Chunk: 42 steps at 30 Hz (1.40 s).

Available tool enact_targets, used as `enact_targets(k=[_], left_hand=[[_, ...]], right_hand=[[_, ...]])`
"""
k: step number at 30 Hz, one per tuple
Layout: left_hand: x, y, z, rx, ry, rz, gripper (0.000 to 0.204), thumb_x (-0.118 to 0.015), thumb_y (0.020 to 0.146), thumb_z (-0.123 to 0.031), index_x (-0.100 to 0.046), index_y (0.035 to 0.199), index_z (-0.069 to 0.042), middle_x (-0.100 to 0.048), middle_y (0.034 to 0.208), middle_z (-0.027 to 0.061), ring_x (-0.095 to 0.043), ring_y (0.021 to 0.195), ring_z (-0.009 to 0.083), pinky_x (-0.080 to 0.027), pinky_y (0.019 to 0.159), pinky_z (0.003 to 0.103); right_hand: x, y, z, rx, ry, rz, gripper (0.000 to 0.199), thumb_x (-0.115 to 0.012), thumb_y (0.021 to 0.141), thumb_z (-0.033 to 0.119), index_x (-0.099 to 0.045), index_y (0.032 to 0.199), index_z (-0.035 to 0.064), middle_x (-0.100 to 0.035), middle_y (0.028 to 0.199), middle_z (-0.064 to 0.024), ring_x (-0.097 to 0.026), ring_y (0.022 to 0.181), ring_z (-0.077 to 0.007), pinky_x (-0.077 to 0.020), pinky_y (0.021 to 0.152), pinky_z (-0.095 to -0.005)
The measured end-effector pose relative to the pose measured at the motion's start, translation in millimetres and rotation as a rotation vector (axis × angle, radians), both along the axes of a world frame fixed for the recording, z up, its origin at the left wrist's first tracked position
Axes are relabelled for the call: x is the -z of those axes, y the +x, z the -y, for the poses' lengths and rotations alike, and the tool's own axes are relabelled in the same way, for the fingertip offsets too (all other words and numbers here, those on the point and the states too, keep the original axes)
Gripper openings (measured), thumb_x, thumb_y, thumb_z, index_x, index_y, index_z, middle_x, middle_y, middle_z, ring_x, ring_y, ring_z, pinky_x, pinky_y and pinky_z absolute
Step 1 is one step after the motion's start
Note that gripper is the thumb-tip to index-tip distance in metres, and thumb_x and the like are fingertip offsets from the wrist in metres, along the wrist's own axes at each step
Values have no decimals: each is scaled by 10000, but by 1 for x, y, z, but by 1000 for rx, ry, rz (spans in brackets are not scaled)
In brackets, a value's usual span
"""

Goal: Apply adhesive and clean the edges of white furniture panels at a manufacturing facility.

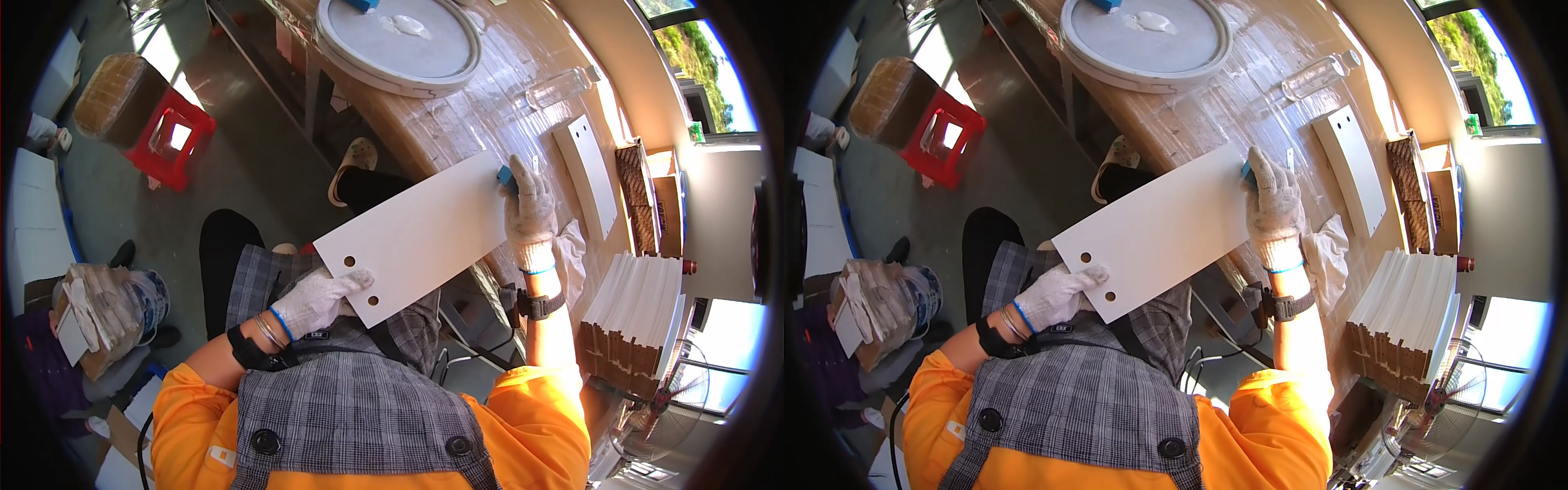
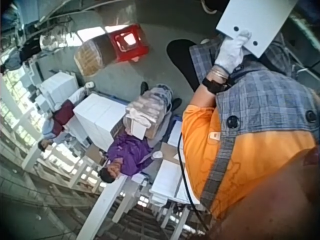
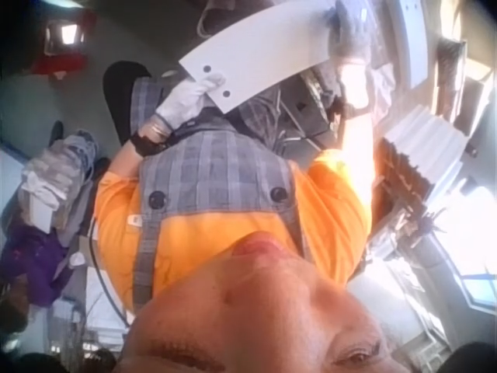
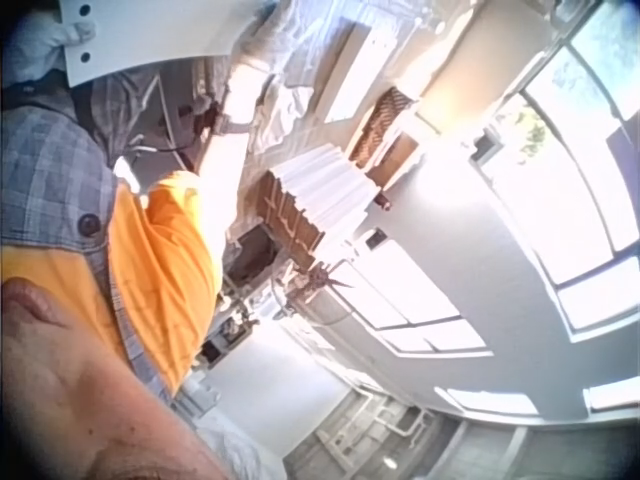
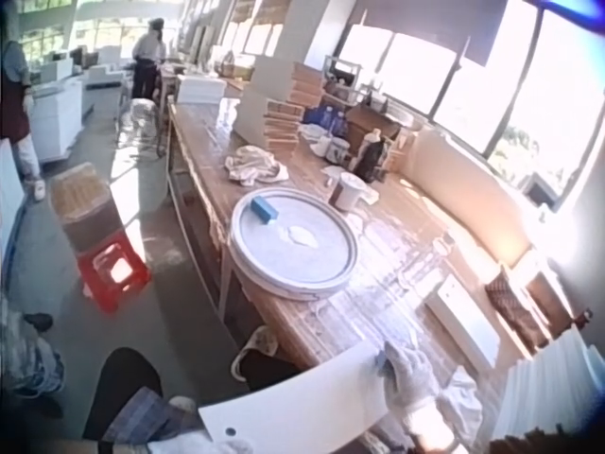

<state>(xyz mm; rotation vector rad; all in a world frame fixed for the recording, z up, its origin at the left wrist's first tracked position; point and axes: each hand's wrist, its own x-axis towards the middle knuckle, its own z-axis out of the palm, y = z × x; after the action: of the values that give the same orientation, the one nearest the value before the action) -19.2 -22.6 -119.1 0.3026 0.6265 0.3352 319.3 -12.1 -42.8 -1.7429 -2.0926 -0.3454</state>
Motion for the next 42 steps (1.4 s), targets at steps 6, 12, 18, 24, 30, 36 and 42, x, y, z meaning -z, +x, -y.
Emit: enact_targets(k=[6,12,18,24,30,36,42], left_hand=[[2,1,0,7,16,-20,426,-618,887,-121,-458,1266,-9,-572,1176,117,-613,1046,241,-547,854,437],[4,1,0,23,26,-22,440,-621,886,-122,-449,1274,-5,-568,1188,116,-609,1057,240,-548,851,435],[5,1,0,23,24,-22,443,-618,889,-123,-445,1279,-5,-565,1192,117,-603,1069,240,-548,853,438],[4,0,0,28,29,-25,438,-617,891,-127,-447,1276,-6,-567,1186,115,-603,1068,240,-547,857,441],[3,1,0,28,29,-23,422,-608,897,-122,-450,1272,-9,-570,1180,111,-606,1063,239,-540,869,443],[4,1,1,39,30,-30,406,-596,906,-126,-458,1273,-20,-568,1190,104,-602,1070,234,-536,880,427],[2,0,-2,43,53,-11,412,-601,904,-148,-464,1273,-26,-561,1208,108,-572,1118,237,-501,931,430]], right_hand=[[0,2,-1,11,65,21,612,-660,707,-34,-508,1283,104,-610,1111,-123,-579,981,-330,-475,859,-411],[-2,1,-1,-48,47,40,589,-644,710,-52,-524,1265,104,-607,1143,-131,-581,1008,-326,-476,864,-408],[-2,3,1,-68,27,-1,588,-642,707,-49,-524,1263,102,-606,1154,-127,-583,1005,-326,-483,859,-407],[-2,4,3,24,3,-47,604,-642,701,-49,-516,1272,106,-602,1170,-116,-574,1025,-327,-479,867,-404],[-2,5,0,-12,-1,47,599,-641,696,-55,-525,1263,101,-615,1144,-118,-586,975,-321,-488,834,-398],[-9,-5,-2,-42,2,38,607,-643,703,-57,-522,1276,104,-632,1022,-120,-590,918,-321,-488,791,-411],[-29,-35,-41,-34,108,-180,537,-661,748,-44,-546,1253,93,-629,993,-133,-608,916,-314,-496,804,-391]])
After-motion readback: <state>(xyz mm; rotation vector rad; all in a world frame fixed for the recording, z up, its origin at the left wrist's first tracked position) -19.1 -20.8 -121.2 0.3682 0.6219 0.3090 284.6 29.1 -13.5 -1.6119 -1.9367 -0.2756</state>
